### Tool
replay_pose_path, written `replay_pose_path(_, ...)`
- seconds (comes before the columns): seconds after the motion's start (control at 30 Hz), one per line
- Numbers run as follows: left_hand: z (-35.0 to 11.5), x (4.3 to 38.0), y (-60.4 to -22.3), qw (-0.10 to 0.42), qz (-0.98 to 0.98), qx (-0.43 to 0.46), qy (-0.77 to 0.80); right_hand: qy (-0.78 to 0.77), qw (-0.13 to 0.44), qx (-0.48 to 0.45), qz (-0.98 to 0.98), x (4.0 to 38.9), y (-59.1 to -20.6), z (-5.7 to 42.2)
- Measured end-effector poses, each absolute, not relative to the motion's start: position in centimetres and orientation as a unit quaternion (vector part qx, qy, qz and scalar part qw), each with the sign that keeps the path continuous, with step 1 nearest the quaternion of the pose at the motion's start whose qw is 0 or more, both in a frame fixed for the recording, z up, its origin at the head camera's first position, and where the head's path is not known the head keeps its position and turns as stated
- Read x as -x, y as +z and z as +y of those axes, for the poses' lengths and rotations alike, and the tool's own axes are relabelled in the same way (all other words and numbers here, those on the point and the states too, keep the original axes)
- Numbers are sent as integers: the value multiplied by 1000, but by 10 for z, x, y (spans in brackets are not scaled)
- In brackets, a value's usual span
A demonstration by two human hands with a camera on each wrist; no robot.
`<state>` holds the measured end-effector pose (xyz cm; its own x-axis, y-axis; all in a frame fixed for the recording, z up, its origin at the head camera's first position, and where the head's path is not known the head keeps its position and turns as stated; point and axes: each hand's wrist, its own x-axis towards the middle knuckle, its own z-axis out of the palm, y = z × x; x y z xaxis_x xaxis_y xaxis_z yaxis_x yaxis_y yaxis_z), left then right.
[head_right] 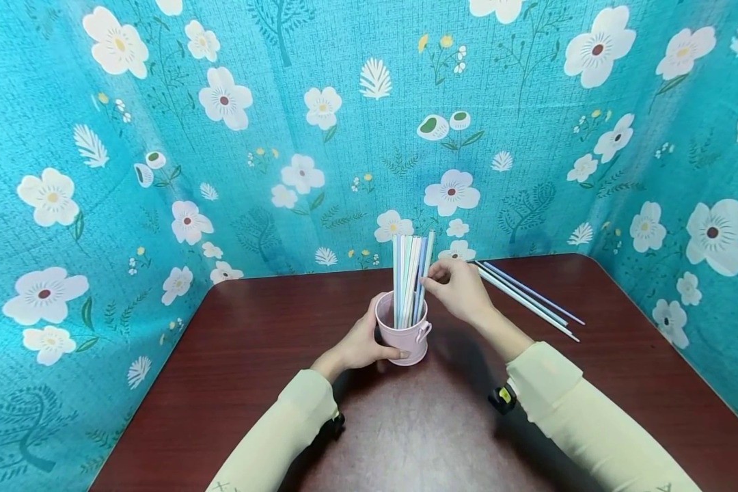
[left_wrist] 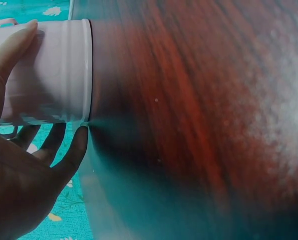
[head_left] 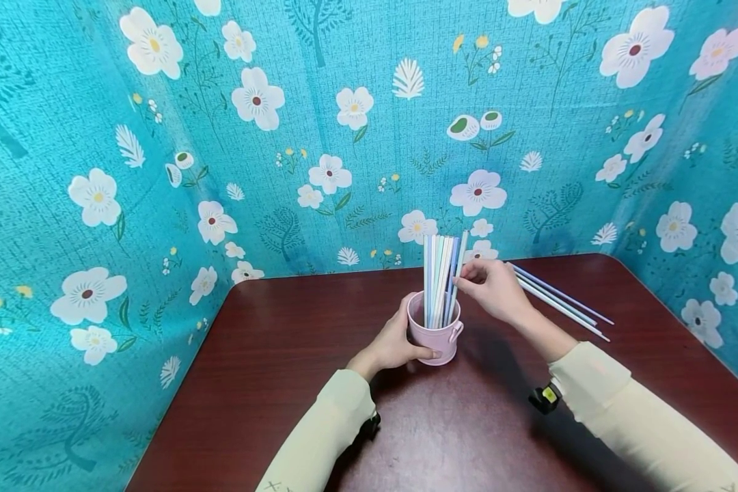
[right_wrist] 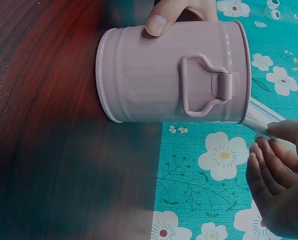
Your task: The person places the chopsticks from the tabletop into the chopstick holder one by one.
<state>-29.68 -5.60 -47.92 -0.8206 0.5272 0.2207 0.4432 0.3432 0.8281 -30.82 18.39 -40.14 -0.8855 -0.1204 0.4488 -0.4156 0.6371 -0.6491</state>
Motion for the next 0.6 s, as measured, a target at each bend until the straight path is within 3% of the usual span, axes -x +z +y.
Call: replay_pose_path(0.6, -57, 295, -478, 43, 816, -299, 493, 396, 166, -165, -888, 308, -407, 183)
